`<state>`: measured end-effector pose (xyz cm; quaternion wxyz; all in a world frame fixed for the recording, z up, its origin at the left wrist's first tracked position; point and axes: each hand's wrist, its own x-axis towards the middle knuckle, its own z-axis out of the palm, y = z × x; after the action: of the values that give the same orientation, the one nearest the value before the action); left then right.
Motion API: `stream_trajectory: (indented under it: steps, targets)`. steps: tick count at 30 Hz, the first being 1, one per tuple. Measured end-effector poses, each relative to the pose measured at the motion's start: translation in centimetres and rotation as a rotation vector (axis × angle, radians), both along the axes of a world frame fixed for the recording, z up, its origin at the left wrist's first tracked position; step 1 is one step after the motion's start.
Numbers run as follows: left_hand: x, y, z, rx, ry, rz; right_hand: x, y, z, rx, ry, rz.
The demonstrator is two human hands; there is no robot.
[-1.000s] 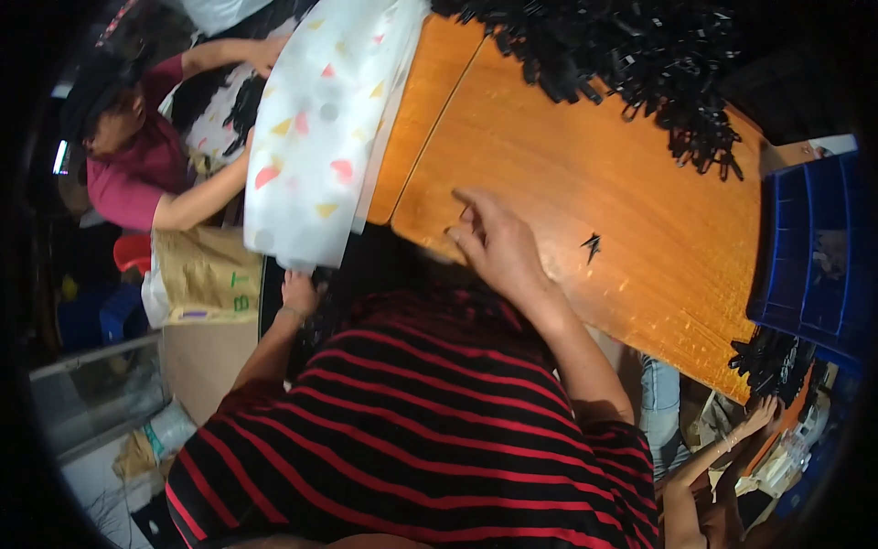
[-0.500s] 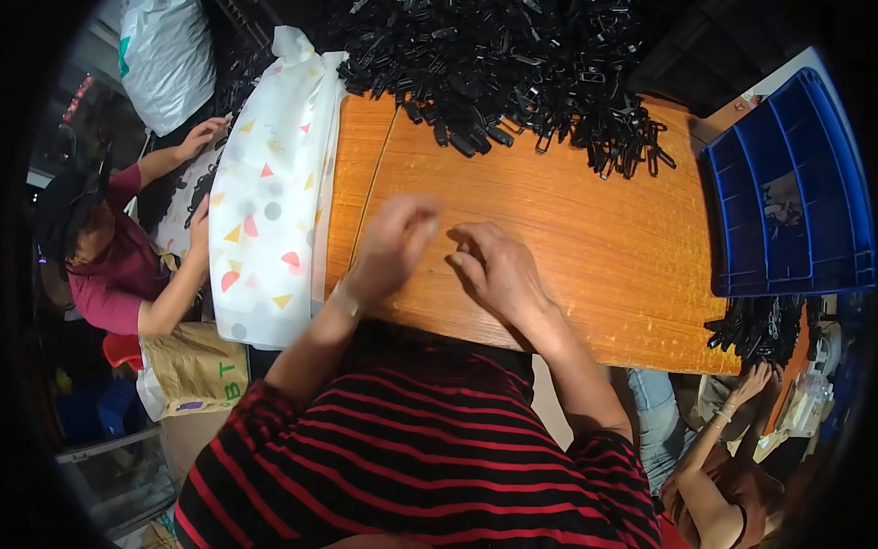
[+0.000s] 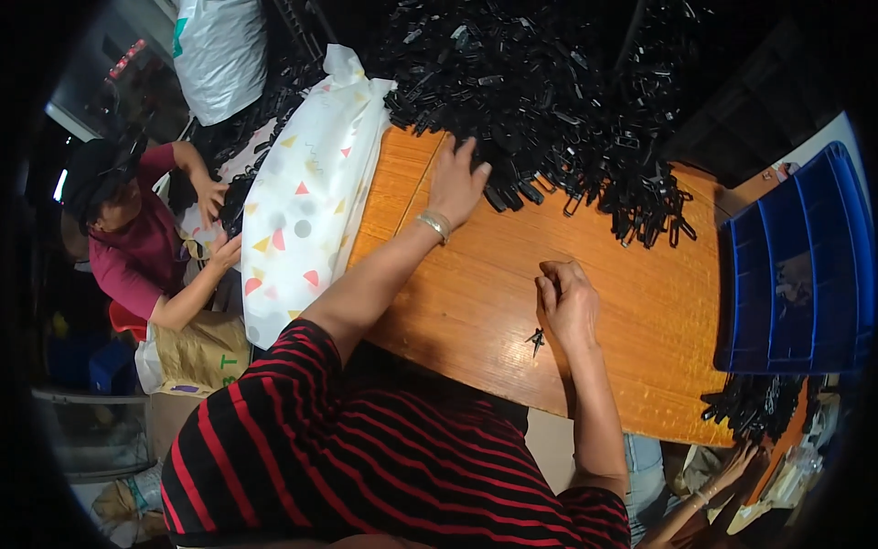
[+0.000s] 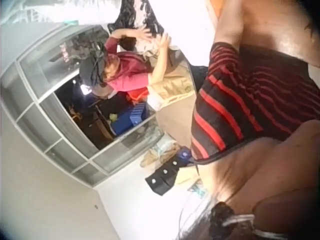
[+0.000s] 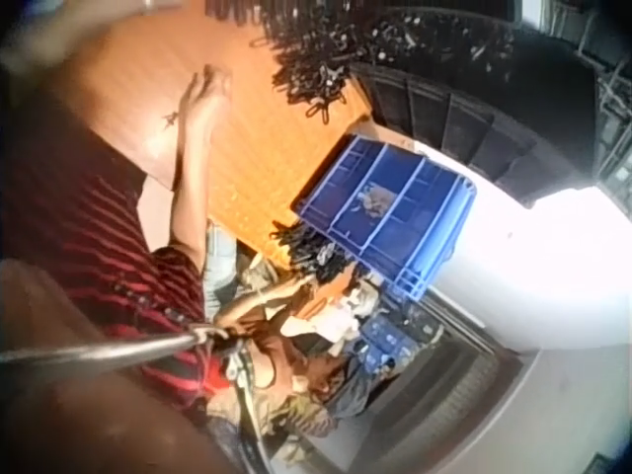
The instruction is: Assembling small black plastic components at a workbench.
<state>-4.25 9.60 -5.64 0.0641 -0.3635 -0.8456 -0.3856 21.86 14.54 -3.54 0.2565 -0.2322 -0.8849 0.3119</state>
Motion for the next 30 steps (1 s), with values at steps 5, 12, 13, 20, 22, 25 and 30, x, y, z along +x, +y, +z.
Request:
stream_trajectory:
  steps: [5,12,13,20,22,25,30]
  targets:
    - [-2.9,-1.3,2.8,0.117,-0.019,-0.147,-0.5,-0.6,0.0,0.089,0.006,-0.161]
    - [-15.8,2.1,2.3,0.127,0.257,0.275,-1.3,-0.7,0.3,0.049,0.018,-0.178]
    - [-16.5,2.5,2.7,0.032,0.125,0.285,-1.2,-0.6,0.3,0.04,0.022,-0.174]
    - [-15.5,3.9,3.7,-0.215,0.001,0.285,-1.1,-0.5,0.3,-0.022,0.021,-0.192]
    - [-13.8,4.2,3.2,-0.169,0.001,0.27,-1.2,-0.7,0.3,-0.018,0.036,-0.192]
    - [-11.2,4.6,2.3,-0.114,0.09,0.221,-1.0,-0.5,0.5,-0.005,0.039,-0.204]
    - [-7.2,2.9,2.6,-0.033,0.136,0.174,-1.7,-0.3,-0.3,0.002,0.142,-0.172]
